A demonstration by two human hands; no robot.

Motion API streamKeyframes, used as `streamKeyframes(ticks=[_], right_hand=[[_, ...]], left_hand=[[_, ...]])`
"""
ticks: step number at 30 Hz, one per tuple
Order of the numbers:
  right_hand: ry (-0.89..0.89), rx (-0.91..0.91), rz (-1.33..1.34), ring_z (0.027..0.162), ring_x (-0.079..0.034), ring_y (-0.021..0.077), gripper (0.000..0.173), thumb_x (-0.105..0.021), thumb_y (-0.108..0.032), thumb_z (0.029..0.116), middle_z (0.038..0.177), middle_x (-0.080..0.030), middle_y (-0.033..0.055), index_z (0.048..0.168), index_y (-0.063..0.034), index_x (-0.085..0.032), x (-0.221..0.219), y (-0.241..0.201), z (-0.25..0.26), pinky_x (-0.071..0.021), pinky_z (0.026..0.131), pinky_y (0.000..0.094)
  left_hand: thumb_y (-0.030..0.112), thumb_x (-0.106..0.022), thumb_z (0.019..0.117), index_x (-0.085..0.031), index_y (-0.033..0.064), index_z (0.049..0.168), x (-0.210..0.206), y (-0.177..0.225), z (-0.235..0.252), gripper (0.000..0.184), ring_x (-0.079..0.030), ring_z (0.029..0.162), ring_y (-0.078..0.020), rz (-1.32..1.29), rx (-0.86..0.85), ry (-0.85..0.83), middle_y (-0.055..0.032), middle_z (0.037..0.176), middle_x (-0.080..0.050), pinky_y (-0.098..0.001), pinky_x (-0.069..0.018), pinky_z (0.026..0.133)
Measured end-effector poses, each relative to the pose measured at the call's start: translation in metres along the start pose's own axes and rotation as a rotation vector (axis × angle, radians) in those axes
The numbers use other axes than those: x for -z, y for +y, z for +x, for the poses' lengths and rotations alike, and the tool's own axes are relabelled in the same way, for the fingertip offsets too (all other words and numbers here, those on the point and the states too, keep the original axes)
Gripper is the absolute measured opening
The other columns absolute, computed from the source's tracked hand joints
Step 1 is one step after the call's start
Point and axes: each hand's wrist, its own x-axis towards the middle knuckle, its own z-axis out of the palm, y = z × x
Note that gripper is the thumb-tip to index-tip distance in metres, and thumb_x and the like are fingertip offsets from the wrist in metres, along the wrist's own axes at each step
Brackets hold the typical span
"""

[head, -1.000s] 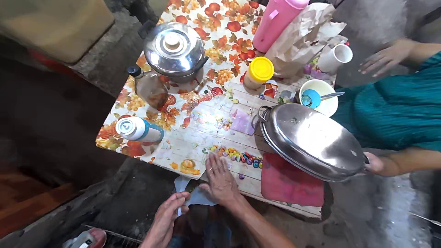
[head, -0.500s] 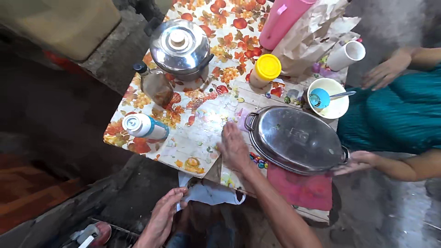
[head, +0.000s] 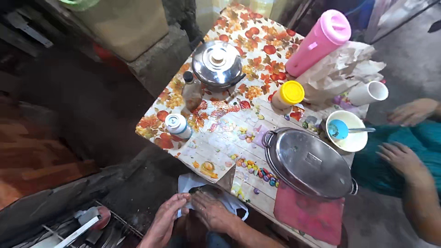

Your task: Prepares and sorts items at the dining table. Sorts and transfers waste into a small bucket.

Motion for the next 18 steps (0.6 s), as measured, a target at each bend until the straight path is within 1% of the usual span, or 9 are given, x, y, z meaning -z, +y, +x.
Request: streamKeyframes(ticks=[2,3,5,10,11,13,14,16,18], right_hand=[[0.097,-0.137,0.086,0.125,-0.064,0.0321,0.033,-0.054,-0.011,0.1017,0.132,-0.067,0.0164,0.131,-0.0049,-0.067,-0.002,-0.006,0.010,-0.0539,0.103,0.0489],[0.134,-0.177,0.119,0.113,-0.069,0.0333,0.029,-0.055,-0.008,0.1002,0.123,-0.070,0.0176,0.125,-0.0051,-0.070,0.000,-0.014,0.017,-0.0585,0.093,0.0500],[0.153,-0.216,0.171,0.100,-0.072,0.0336,0.027,-0.056,-0.008,0.1004,0.118,-0.070,0.0183,0.122,-0.0060,-0.071,0.005,-0.032,0.032,-0.0605,0.083,0.0516],[0.100,-0.226,0.147,0.102,-0.074,0.0296,0.030,-0.056,-0.028,0.1044,0.112,-0.075,0.0143,0.114,-0.0052,-0.074,0.006,-0.072,0.082,-0.0588,0.089,0.0507],[0.035,-0.211,0.112,0.110,-0.071,0.0300,0.030,-0.056,-0.025,0.1038,0.119,-0.073,0.0138,0.120,-0.0070,-0.073,0.003,-0.081,0.094,-0.0569,0.095,0.0516],[-0.114,-0.147,0.069,0.134,-0.058,0.0310,0.038,-0.058,-0.015,0.0997,0.141,-0.064,0.0136,0.136,-0.0093,-0.067,0.000,-0.099,0.119,-0.0471,0.112,0.0525],[-0.156,-0.131,0.057,0.136,-0.056,0.0317,0.039,-0.060,-0.015,0.0984,0.144,-0.062,0.0142,0.137,-0.0091,-0.066,0.001,-0.109,0.133,-0.0457,0.113,0.0538],[-0.195,-0.170,0.057,0.120,-0.067,0.0345,0.032,-0.062,-0.022,0.0995,0.128,-0.070,0.0161,0.127,-0.0082,-0.071,0.002,-0.131,0.163,-0.0518,0.102,0.0592],[-0.217,-0.239,0.076,0.109,-0.071,0.0368,0.033,-0.063,-0.031,0.0992,0.114,-0.075,0.0177,0.119,-0.0068,-0.074,0.001,-0.150,0.198,-0.0533,0.097,0.0621]], left_hand=[[0.013,-0.048,0.0980,-0.066,-0.0005,0.116,0.011,0.002,-0.013,0.029,-0.068,0.089,-0.0161,0.025,0.003,0.016,-0.0098,0.113,-0.071,-0.0314,-0.0571,0.077],[0.013,-0.047,0.0986,-0.065,-0.0008,0.116,0.016,0.005,-0.022,0.028,-0.068,0.091,-0.0156,0.035,0.002,0.022,-0.0094,0.113,-0.071,-0.0315,-0.0572,0.078],[0.012,-0.046,0.0988,-0.065,-0.0011,0.116,0.029,0.013,-0.040,0.029,-0.067,0.088,-0.0137,0.049,-0.010,0.021,-0.0084,0.110,-0.071,-0.0306,-0.0567,0.078],[0.010,-0.046,0.1012,-0.064,-0.0014,0.118,0.077,0.042,-0.081,0.027,-0.067,0.082,-0.0117,-0.006,-0.057,0.003,-0.0075,0.109,-0.070,-0.0291,-0.0569,0.076],[0.010,-0.046,0.1016,-0.063,-0.0011,0.119,0.089,0.048,-0.088,0.026,-0.067,0.082,-0.0121,-0.028,-0.060,0.006,-0.0077,0.109,-0.070,-0.0296,-0.0566,0.077],[0.009,-0.047,0.1015,-0.064,-0.0009,0.118,0.112,0.064,-0.101,0.026,-0.067,0.083,-0.0127,-0.079,-0.076,0.002,-0.0083,0.111,-0.070,-0.0304,-0.0569,0.078],[0.009,-0.046,0.1014,-0.064,-0.0011,0.118,0.123,0.073,-0.105,0.026,-0.067,0.084,-0.0130,-0.106,-0.092,-0.014,-0.0084,0.112,-0.070,-0.0309,-0.0566,0.079],[0.010,-0.046,0.1013,-0.065,-0.0005,0.119,0.146,0.094,-0.111,0.028,-0.067,0.086,-0.0135,-0.148,-0.130,-0.056,-0.0084,0.112,-0.070,-0.0319,-0.0570,0.080],[0.011,-0.047,0.1018,-0.066,-0.0001,0.119,0.171,0.115,-0.114,0.028,-0.067,0.087,-0.0144,-0.169,-0.156,-0.096,-0.0085,0.110,-0.071,-0.0331,-0.0567,0.082]])
